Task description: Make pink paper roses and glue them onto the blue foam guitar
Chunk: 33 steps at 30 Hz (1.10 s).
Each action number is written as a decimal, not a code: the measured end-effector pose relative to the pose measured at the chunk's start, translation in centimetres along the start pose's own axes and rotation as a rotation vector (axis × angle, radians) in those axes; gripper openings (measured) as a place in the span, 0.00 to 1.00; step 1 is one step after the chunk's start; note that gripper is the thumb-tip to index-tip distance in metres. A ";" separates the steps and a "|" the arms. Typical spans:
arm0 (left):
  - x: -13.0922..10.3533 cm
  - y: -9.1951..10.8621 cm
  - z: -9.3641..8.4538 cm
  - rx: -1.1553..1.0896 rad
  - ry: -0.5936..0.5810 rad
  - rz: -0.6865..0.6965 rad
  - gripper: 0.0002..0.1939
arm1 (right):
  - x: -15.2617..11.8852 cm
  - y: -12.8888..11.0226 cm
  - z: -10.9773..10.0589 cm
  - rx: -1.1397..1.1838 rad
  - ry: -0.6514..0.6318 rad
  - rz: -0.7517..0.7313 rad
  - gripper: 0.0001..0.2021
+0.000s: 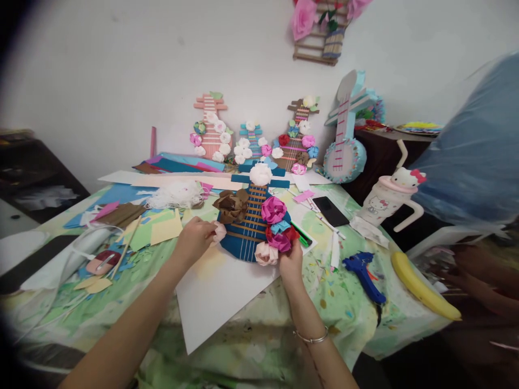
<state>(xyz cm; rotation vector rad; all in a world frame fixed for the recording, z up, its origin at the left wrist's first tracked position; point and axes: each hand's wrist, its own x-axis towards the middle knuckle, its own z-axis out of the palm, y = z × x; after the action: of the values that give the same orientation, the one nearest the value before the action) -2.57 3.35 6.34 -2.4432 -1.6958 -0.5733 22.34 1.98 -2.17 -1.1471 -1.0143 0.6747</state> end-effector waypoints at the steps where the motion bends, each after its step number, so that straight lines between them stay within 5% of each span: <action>1: 0.1 0.1 -0.1 0.012 -0.011 0.003 0.10 | 0.0 0.1 0.0 0.002 -0.002 -0.003 0.24; 17: 0.0 0.9 0.9 0.026 0.074 0.004 0.12 | -0.1 -0.6 -0.1 0.057 -0.012 0.021 0.23; 26: 2.1 0.2 -0.9 -0.022 -0.429 -0.155 0.08 | 1.2 -2.1 0.3 0.118 -0.283 0.303 0.16; 31: 2.9 0.4 -1.2 -0.023 -0.480 -0.147 0.06 | 2.1 -2.7 -3.0 -0.080 -0.165 0.219 0.16; 33: 3.0 0.2 -0.9 -0.017 -0.501 -0.130 0.06 | 2.1 -3.7 -6.0 -0.438 -0.005 -0.022 0.17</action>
<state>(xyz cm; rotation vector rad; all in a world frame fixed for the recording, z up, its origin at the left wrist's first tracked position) -1.66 5.62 8.28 -2.6586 -2.0344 0.0278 28.42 0.17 1.48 -1.5095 -1.2134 0.4466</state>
